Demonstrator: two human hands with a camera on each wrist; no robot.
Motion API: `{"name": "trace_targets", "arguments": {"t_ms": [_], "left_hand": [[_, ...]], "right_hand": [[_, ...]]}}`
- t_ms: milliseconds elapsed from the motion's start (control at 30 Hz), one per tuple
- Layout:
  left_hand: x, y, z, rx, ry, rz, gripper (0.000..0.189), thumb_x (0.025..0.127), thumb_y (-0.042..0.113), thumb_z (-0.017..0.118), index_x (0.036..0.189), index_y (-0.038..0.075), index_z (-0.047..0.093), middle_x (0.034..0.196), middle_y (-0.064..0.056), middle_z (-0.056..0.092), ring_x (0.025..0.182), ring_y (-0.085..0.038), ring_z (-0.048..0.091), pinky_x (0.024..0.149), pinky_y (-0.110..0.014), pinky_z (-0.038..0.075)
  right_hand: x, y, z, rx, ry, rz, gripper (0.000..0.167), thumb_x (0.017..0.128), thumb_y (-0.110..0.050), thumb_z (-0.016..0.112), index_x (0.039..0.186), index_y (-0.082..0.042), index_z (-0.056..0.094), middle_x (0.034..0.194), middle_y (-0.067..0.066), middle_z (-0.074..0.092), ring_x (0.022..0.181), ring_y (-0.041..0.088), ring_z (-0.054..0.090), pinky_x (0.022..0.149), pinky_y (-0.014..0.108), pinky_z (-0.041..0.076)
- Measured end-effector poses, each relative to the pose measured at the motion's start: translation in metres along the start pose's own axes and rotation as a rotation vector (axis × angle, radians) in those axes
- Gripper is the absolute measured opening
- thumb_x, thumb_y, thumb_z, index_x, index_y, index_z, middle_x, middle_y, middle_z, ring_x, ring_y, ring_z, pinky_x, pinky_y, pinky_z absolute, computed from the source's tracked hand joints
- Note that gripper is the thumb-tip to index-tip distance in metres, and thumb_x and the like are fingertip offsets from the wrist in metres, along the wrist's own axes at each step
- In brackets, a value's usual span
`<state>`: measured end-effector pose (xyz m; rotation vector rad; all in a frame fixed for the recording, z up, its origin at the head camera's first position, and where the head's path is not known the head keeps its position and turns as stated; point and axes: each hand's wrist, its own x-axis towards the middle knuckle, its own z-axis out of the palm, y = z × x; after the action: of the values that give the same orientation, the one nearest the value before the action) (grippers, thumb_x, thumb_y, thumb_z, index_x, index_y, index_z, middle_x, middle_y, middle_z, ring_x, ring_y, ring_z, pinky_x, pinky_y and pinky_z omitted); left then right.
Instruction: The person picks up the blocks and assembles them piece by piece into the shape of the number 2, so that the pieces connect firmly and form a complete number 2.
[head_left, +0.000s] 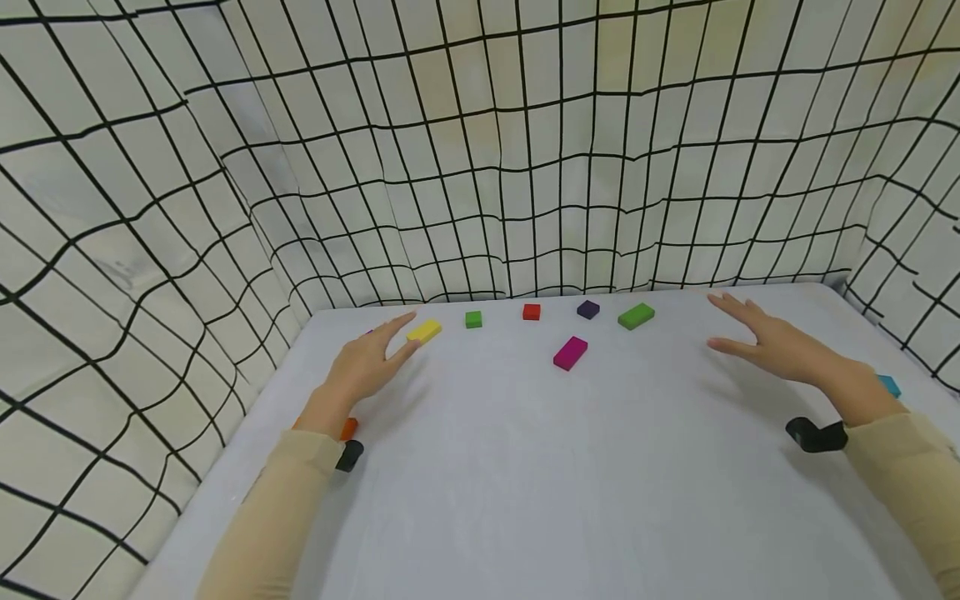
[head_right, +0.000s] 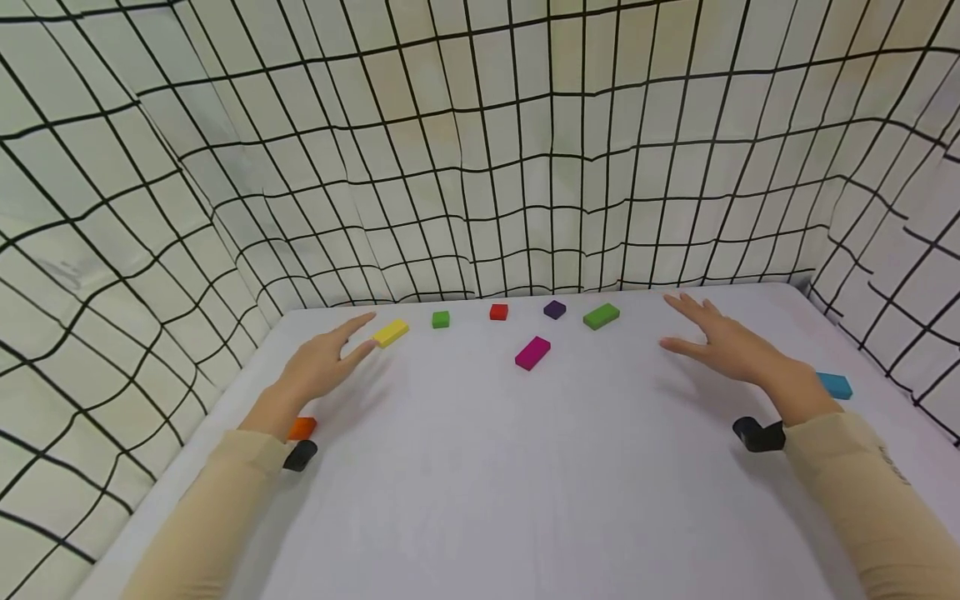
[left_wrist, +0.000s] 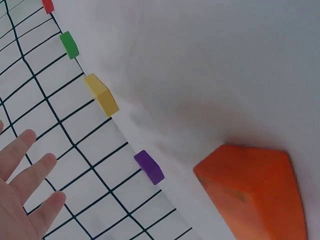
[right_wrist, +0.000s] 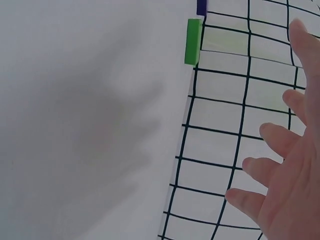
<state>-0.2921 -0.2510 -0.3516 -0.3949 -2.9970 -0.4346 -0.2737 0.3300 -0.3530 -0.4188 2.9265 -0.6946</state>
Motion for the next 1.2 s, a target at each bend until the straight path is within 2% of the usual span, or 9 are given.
{"name": "trace_targets", "arguments": {"t_ms": [167, 333, 433, 633, 933, 1200], "left_hand": [[-0.002, -0.005, -0.003, 0.003, 0.004, 0.017, 0.062, 0.107, 0.049, 0.049, 0.161, 0.024, 0.034, 0.155, -0.019, 0.045, 0.127, -0.050, 0.053, 0.105, -0.066, 0.039], [-0.005, -0.011, -0.010, -0.047, -0.034, 0.019, 0.062, 0.105, 0.055, 0.049, 0.158, 0.024, 0.041, 0.155, -0.016, 0.047, 0.133, -0.046, 0.049, 0.108, -0.066, 0.036], [-0.009, -0.016, -0.014, -0.084, -0.064, 0.014, 0.060, 0.104, 0.054, 0.051, 0.154, 0.021, 0.048, 0.153, -0.015, 0.049, 0.134, -0.044, 0.048, 0.108, -0.066, 0.036], [-0.017, -0.027, -0.019, -0.144, -0.111, 0.004, 0.053, 0.103, 0.046, 0.058, 0.146, 0.016, 0.058, 0.144, -0.022, 0.056, 0.132, -0.044, 0.049, 0.105, -0.068, 0.037], [-0.028, -0.041, -0.022, -0.195, -0.179, -0.013, 0.052, 0.102, 0.042, 0.062, 0.144, 0.012, 0.059, 0.140, -0.022, 0.058, 0.130, -0.044, 0.050, 0.103, -0.069, 0.038], [-0.034, -0.049, -0.030, -0.247, -0.232, -0.030, 0.048, 0.100, 0.037, 0.065, 0.138, 0.007, 0.064, 0.139, -0.018, 0.060, 0.126, -0.041, 0.054, 0.101, -0.062, 0.046]], "right_hand": [[-0.005, 0.007, -0.005, 0.005, 0.008, -0.003, 0.085, 0.104, -0.049, 0.057, 0.166, -0.016, 0.009, 0.166, 0.028, 0.005, 0.144, 0.062, 0.012, 0.104, 0.081, 0.018], [-0.009, 0.012, -0.008, -0.002, 0.018, 0.002, 0.081, 0.104, -0.048, 0.056, 0.165, -0.012, 0.017, 0.161, 0.035, 0.019, 0.138, 0.065, 0.024, 0.103, 0.079, 0.026], [-0.012, 0.015, -0.009, -0.008, 0.017, 0.012, 0.079, 0.104, -0.047, 0.057, 0.164, -0.010, 0.021, 0.158, 0.037, 0.024, 0.138, 0.064, 0.026, 0.102, 0.079, 0.027], [-0.019, 0.026, -0.012, -0.020, 0.032, 0.006, 0.074, 0.103, -0.044, 0.060, 0.160, -0.005, 0.031, 0.155, 0.035, 0.034, 0.139, 0.060, 0.029, 0.102, 0.078, 0.028], [-0.029, 0.044, -0.012, -0.018, 0.064, 0.010, 0.069, 0.102, -0.039, 0.064, 0.152, 0.002, 0.042, 0.147, 0.036, 0.044, 0.132, 0.057, 0.042, 0.099, 0.076, 0.034], [-0.033, 0.057, -0.016, -0.045, 0.067, 0.050, 0.069, 0.101, -0.040, 0.064, 0.150, 0.005, 0.044, 0.145, 0.037, 0.046, 0.128, 0.057, 0.047, 0.097, 0.076, 0.036]]}}
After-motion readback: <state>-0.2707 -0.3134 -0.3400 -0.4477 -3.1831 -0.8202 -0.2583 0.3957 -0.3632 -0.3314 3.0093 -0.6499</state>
